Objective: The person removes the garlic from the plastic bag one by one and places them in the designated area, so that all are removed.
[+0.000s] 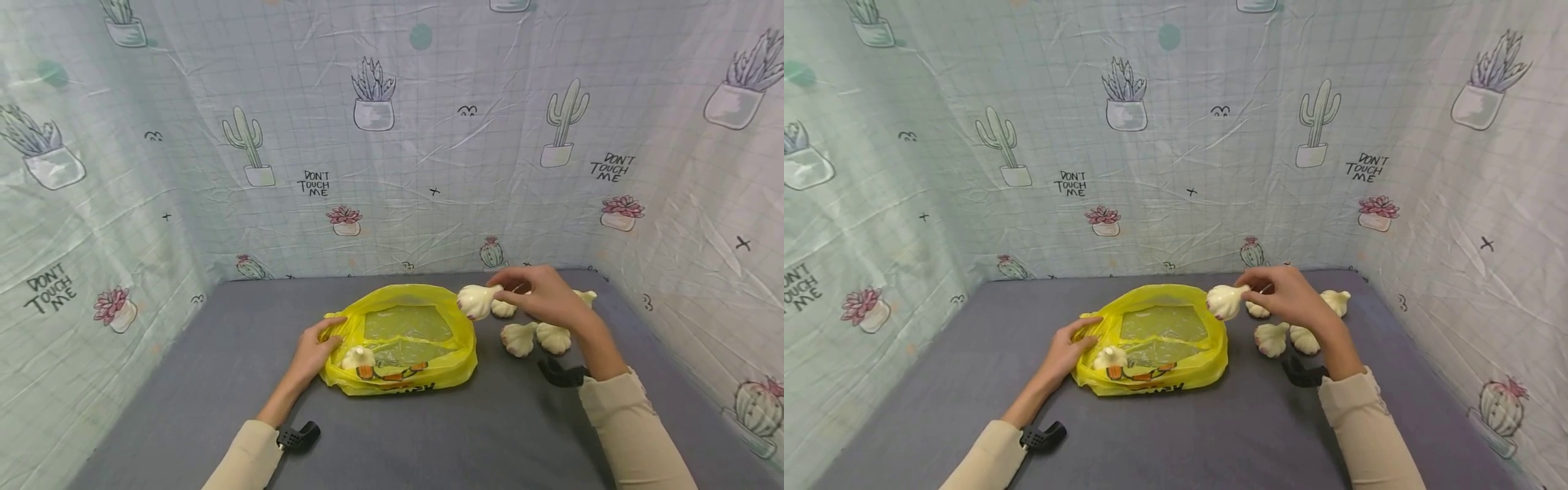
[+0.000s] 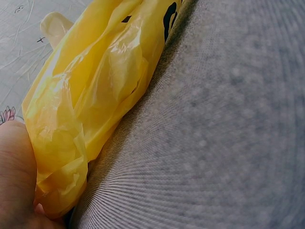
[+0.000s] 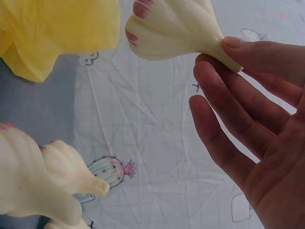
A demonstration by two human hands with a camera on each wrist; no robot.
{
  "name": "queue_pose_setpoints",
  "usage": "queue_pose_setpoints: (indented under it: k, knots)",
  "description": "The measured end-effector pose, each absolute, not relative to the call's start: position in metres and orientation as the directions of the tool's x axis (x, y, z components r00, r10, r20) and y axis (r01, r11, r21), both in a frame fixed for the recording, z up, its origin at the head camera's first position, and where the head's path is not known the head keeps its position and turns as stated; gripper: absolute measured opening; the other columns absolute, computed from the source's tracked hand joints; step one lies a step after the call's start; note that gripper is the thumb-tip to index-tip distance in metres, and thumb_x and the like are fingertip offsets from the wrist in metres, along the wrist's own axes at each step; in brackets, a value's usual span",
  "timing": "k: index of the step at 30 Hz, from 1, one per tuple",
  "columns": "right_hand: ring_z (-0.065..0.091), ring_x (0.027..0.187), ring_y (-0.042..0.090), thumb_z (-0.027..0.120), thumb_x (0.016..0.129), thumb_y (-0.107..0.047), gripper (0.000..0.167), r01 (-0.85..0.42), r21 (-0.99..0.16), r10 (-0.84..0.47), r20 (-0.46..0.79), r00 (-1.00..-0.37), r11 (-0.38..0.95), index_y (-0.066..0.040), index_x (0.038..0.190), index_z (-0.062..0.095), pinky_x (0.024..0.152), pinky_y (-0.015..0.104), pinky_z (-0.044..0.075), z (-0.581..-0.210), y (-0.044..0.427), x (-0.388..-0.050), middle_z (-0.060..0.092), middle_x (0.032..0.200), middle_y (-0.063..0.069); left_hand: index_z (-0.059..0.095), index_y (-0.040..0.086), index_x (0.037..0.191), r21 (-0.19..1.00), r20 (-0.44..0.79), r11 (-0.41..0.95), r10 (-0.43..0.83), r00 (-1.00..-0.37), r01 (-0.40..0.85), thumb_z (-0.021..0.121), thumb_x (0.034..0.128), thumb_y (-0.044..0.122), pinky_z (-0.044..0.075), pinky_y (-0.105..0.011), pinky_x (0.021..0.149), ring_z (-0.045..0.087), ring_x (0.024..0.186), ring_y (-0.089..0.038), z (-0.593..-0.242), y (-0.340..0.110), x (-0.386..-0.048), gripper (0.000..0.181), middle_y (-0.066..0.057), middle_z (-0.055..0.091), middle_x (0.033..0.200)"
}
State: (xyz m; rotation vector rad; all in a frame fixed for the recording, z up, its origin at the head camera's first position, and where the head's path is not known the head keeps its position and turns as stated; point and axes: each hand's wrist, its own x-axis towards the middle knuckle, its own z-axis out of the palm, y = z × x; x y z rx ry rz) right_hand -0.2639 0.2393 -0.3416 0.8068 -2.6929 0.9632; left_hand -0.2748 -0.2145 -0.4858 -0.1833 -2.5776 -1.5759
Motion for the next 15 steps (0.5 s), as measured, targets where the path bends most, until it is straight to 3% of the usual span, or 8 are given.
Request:
queue_pose_setpoints:
  k: [15]
  knots:
    - [0.071,0.089,0.009,0.071,0.098,-0.022,0.018,-0.541,-0.547,-0.396,0.369,-0.841,0.639,-0.018,0.115,0.078,0.081,0.026,0.058,-0.336,0.258,-0.261,0.078,0.103,0.001,0.067,0.017,0.139,0.87,0.166,0.464,0.044,-0.985,0.167,0.062,0.0998,0.011,0.035,-0.057,0.122,0.04,0.151,-0.033,-0.485,-0.214,-0.273,0.039,-0.011,0.058,0.151]
